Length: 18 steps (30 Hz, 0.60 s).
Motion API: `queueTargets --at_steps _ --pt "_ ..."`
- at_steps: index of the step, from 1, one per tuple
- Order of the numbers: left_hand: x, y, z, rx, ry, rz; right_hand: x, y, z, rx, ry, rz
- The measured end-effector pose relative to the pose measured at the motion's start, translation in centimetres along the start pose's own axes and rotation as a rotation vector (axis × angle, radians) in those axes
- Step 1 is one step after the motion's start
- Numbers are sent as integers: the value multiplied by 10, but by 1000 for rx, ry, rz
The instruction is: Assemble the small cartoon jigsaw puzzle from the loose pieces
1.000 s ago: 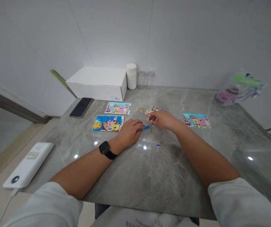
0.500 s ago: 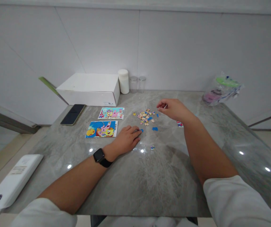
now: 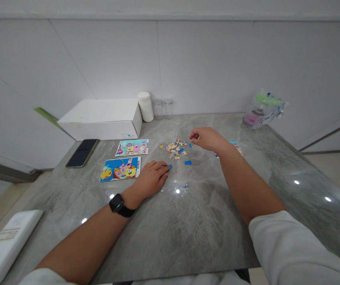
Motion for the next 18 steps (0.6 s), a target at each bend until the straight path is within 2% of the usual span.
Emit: queueTargets --at_steps 5,10,13,15,18 --pt "-10 0 0 10 -105 -5 22 4 8 3 47 -54" --pt "-34 12 11 -60 -249 -16 53 18 12 -75 86 -62" --pt "-45 25 32 -102 -265 -7 66 25 12 -114 98 -58" --pt "-46 35 50 -119 -261 23 70 28 10 -132 108 -56" --pt "-30 47 78 -111 -186 50 72 30 8 -142 116 -50"
Point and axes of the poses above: each hand's wrist, its own z-axis towards the middle knuckle, its own x-axis out of the palm, y = z × x, the point moved 6 cm from there along z, towards the middle knuckle, and after that the axes turned 15 degrees about x, right-handed, at the moved point
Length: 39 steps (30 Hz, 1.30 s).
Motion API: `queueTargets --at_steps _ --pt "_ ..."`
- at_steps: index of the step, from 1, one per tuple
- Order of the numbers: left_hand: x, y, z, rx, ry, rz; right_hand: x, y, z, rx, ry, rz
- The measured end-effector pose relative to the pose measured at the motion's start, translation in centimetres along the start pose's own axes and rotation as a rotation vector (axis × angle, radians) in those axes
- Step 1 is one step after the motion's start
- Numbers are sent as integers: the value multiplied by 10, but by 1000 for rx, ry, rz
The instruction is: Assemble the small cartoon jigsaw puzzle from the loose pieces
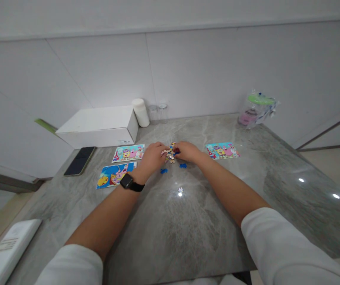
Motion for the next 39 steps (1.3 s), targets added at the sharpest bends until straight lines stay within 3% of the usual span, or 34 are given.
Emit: queueTargets --at_steps 3,7,19,29,35,39 --pt "30 4 15 27 88 42 0 -1 1 -12 -20 -1" --pt "51 8 18 27 73 58 1 -6 7 -42 -30 11" --pt "58 30 15 -101 -97 -117 -5 -18 20 -2 -116 344" --pt "65 23 15 13 1 -31 -18 -44 26 73 -195 572" --pt "57 18 17 -1 -55 -23 -13 -42 25 94 125 1082" --pt "46 18 16 -49 -209 -128 -20 -34 18 1 187 1236"
Point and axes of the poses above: each hand's wrist, its own z-axis towards the middle knuckle, its own x-axis out of the palm, y = z × x, the point moved 6 cm from there along z, towards the middle knuckle, and after that the axes turned 15 degrees about x, right-handed, at the moved point
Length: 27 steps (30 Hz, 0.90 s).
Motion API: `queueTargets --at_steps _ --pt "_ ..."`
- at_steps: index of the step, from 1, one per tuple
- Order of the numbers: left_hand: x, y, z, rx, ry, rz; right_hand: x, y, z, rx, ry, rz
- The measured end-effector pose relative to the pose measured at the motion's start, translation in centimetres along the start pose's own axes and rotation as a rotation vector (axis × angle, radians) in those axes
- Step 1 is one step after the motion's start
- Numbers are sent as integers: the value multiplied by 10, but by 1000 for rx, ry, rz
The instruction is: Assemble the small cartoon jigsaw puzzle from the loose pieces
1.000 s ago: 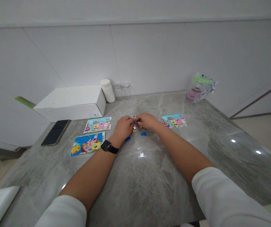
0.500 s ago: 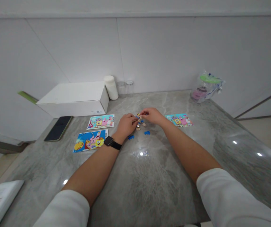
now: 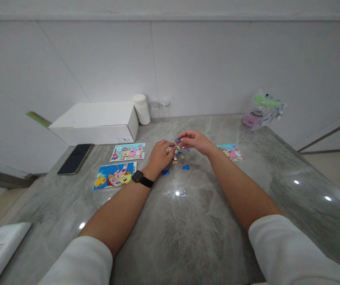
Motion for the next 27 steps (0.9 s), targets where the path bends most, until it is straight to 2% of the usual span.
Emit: queueTargets --at_steps 4,7,9,13,16,19,23,27 --pt "-8 3 -2 -52 -147 -135 3 4 -2 -59 20 -26" --pt "-11 8 -5 -105 -207 -185 2 1 1 -88 30 -94" --pt "-10 9 -5 -108 -190 -179 -2 -1 4 -94 -15 -223" --pt "-4 7 -4 -49 -73 -98 -21 -8 8 -38 -216 -652" --pt "0 8 -5 -50 -14 -54 -29 -18 9 79 -244 -895" --pt "1 12 -6 -59 -10 -35 -32 -24 9 136 -261 -1017" --pt "0 21 -8 -85 -45 -36 -22 -22 9 70 -323 -1102" --pt "-1 28 -10 -125 -76 -62 8 -15 6 -158 -289 -1155"
Point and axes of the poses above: each hand's wrist, its own z-axis towards the middle knuckle, its own x-axis out of the palm, y = z × x, the point moved 6 cm from there along z, towards the middle knuckle, and after that the axes turned 15 degrees about x, right-handed, at the moved point
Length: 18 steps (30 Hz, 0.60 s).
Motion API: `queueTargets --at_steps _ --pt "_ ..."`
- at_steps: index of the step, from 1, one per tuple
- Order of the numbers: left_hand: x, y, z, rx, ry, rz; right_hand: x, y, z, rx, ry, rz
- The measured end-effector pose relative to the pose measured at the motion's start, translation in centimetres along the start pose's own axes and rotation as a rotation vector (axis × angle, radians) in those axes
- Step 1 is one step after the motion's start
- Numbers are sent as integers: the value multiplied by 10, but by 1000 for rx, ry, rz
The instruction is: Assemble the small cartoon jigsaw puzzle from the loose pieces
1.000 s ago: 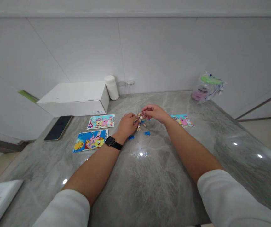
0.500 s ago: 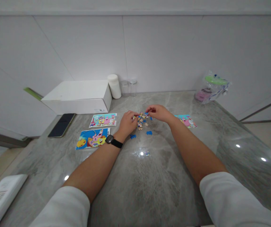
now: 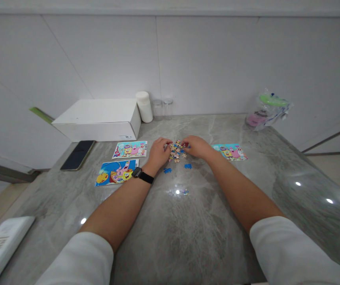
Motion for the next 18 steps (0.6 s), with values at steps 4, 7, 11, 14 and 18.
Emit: queueTargets --at_steps 4,7,11,14,18 --pt "-2 -1 1 -6 -15 -7 12 20 -7 -118 11 -26" --pt "-3 -3 1 -15 -17 -5 15 22 -9 -123 6 -41" --pt "-4 -5 1 -19 -7 -9 15 21 -9 -121 3 -25" --pt "-5 -5 1 -8 -14 -15 13 16 -6 -76 -14 12" --pt "-4 -6 1 -8 -8 -29 5 5 0 47 -97 230"
Point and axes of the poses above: each hand's wrist, its own z-axis towards the middle knuckle, its own x-axis out of the palm, y = z × x, the point moved 6 cm from there along z, towards the middle knuckle, and after that the axes turned 15 degrees about x, right-handed, at the moved point
